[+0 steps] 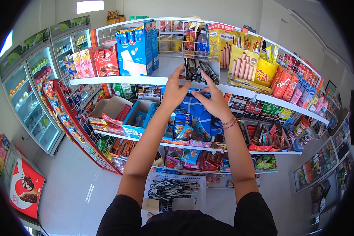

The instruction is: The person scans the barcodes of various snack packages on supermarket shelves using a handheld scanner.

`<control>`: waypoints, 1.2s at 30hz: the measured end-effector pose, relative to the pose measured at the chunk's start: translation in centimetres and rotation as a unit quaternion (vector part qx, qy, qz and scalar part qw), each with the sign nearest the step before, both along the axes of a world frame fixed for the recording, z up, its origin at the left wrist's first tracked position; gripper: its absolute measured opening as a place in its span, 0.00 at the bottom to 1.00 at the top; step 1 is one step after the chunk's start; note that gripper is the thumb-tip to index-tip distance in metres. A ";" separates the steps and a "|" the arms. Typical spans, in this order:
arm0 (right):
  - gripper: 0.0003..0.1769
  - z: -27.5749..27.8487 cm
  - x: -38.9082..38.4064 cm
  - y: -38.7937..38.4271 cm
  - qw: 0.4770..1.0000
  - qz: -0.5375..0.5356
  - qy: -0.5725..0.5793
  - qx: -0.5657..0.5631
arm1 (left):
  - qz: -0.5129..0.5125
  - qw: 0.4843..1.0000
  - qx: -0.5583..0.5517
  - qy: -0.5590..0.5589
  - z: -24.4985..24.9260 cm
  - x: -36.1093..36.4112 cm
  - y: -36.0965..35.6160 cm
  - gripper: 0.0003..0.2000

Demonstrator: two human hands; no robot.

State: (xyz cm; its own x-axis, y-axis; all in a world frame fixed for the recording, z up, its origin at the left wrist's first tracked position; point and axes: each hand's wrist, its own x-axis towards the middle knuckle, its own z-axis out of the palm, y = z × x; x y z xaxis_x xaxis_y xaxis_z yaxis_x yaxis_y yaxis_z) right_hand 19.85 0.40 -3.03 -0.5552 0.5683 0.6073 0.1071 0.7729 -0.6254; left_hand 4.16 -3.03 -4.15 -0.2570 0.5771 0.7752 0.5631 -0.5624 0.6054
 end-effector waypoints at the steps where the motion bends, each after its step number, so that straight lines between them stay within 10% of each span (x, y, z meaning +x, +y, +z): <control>1: 0.40 0.1 -0.2 0.1 1.000 0.013 -0.005 -0.009 | -0.002 1.000 0.000 0.001 0.0 -0.1 0.1 0.28; 26: 0.23 -8.3 5.7 -3.9 0.975 0.158 -0.065 -0.144 | 0.263 0.959 0.064 0.081 1.4 1.2 1.7 0.27; 33: 0.22 -14.8 8.3 -3.7 0.960 0.130 -0.074 -0.236 | 0.238 0.938 0.212 0.140 0.2 -0.2 1.1 0.21; 36: 0.18 -19.3 10.3 -3.3 0.927 0.103 -0.057 -0.357 | 0.057 0.983 0.175 -0.025 -2.5 0.4 -2.9 0.18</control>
State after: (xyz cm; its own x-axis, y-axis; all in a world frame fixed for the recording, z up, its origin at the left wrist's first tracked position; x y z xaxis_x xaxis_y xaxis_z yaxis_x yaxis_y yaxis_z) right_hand 30.11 -2.86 -22.37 -0.7334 0.6780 0.0493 0.0995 0.1788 -0.9788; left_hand 4.60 -5.96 -6.64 -0.3481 0.2432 0.9054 0.6091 -0.6754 0.4156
